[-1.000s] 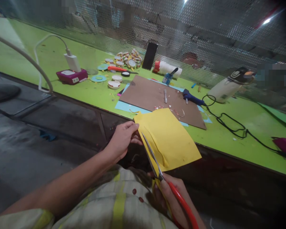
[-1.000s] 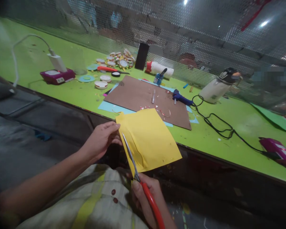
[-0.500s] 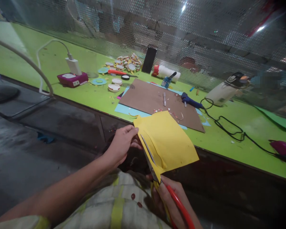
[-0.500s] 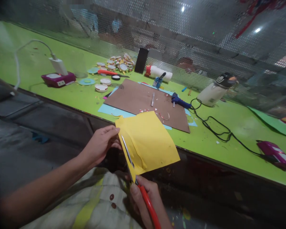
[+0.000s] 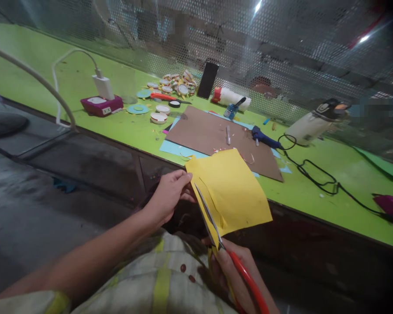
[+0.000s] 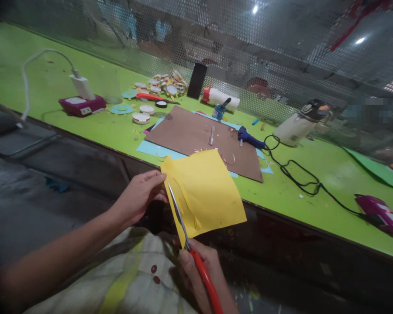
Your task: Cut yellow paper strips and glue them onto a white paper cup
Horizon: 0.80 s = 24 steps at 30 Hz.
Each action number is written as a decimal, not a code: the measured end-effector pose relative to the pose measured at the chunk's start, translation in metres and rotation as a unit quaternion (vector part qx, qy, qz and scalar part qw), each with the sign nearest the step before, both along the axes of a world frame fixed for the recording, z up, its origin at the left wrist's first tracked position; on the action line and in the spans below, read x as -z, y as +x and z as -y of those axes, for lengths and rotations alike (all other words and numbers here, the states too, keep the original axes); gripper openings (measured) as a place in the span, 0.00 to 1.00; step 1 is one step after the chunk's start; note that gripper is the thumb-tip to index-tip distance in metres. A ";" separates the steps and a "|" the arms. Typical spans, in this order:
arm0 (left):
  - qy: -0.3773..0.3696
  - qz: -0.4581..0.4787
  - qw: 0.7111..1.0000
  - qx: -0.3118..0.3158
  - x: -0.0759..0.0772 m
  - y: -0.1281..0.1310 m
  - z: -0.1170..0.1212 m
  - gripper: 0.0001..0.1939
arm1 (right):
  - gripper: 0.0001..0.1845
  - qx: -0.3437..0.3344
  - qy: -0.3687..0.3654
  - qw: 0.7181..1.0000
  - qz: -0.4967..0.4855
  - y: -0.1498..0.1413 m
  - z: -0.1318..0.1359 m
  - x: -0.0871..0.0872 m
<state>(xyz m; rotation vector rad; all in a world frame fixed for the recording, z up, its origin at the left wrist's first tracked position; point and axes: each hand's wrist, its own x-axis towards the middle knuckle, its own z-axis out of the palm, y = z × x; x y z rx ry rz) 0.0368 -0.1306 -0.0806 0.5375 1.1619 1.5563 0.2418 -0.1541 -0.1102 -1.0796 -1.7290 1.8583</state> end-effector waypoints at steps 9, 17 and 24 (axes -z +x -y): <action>-0.008 0.024 1.000 -0.004 0.005 0.009 0.015 0.12 | 0.21 -0.017 0.035 0.998 0.044 -0.007 -0.005 -0.008; -0.003 0.020 1.000 0.014 0.000 0.003 0.013 0.10 | 0.20 -0.017 0.057 0.997 0.057 -0.008 -0.004 -0.011; 0.002 -0.081 0.997 0.017 -0.003 -0.007 0.013 0.08 | 0.23 -0.037 0.065 0.996 0.043 0.000 -0.011 -0.010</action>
